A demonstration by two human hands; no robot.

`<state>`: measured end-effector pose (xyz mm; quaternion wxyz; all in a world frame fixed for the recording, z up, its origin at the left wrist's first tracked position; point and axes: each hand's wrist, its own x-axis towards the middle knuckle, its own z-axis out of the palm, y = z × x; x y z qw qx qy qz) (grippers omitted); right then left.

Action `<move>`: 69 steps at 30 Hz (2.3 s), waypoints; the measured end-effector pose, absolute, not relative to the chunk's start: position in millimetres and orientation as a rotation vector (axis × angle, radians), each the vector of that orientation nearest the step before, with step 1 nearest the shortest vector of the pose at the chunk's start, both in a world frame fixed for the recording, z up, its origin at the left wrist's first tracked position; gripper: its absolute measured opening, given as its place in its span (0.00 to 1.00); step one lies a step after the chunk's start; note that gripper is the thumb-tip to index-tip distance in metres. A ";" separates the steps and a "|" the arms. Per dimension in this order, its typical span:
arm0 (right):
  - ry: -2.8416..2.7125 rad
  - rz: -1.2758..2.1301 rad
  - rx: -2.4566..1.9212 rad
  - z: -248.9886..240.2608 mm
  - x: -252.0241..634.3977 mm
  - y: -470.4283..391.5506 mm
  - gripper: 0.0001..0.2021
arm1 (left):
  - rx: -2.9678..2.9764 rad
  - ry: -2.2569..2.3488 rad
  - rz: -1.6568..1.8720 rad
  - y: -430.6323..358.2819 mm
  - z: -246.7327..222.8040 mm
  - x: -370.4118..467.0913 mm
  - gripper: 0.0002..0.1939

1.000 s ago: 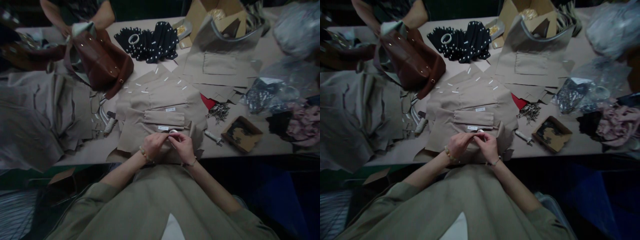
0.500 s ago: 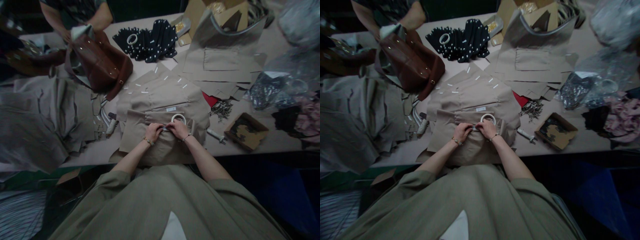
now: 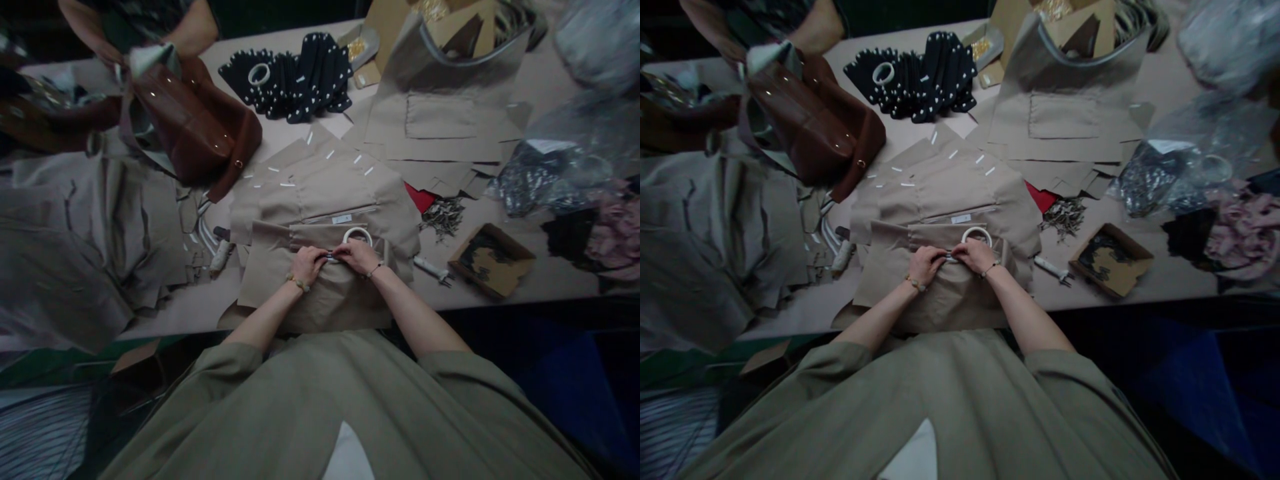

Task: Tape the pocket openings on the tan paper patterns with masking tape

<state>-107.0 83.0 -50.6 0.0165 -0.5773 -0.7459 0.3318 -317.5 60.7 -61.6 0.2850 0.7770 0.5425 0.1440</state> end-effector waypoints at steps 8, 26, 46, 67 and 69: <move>-2.275 1.088 -1.811 -52.4 -106.9 91.0 0.11 | 2.071 1.490 0.288 62.8 -64.1 -312.5 0.10; -2.217 1.317 -1.882 -37.9 -114.1 107.1 0.10 | 2.038 1.565 0.194 65.8 -55.9 -309.7 0.09; -2.141 1.252 -2.163 -26.8 -134.5 107.4 0.10 | 2.300 1.182 -0.240 122.3 -26.6 -315.2 0.04; -1.816 1.160 -1.605 40.1 -113.4 0.6 0.42 | 1.839 1.118 0.741 48.2 17.3 -294.8 0.18; -1.822 1.160 -1.653 45.9 -117.9 -5.7 0.42 | 1.863 1.126 0.825 36.7 25.5 -286.6 0.11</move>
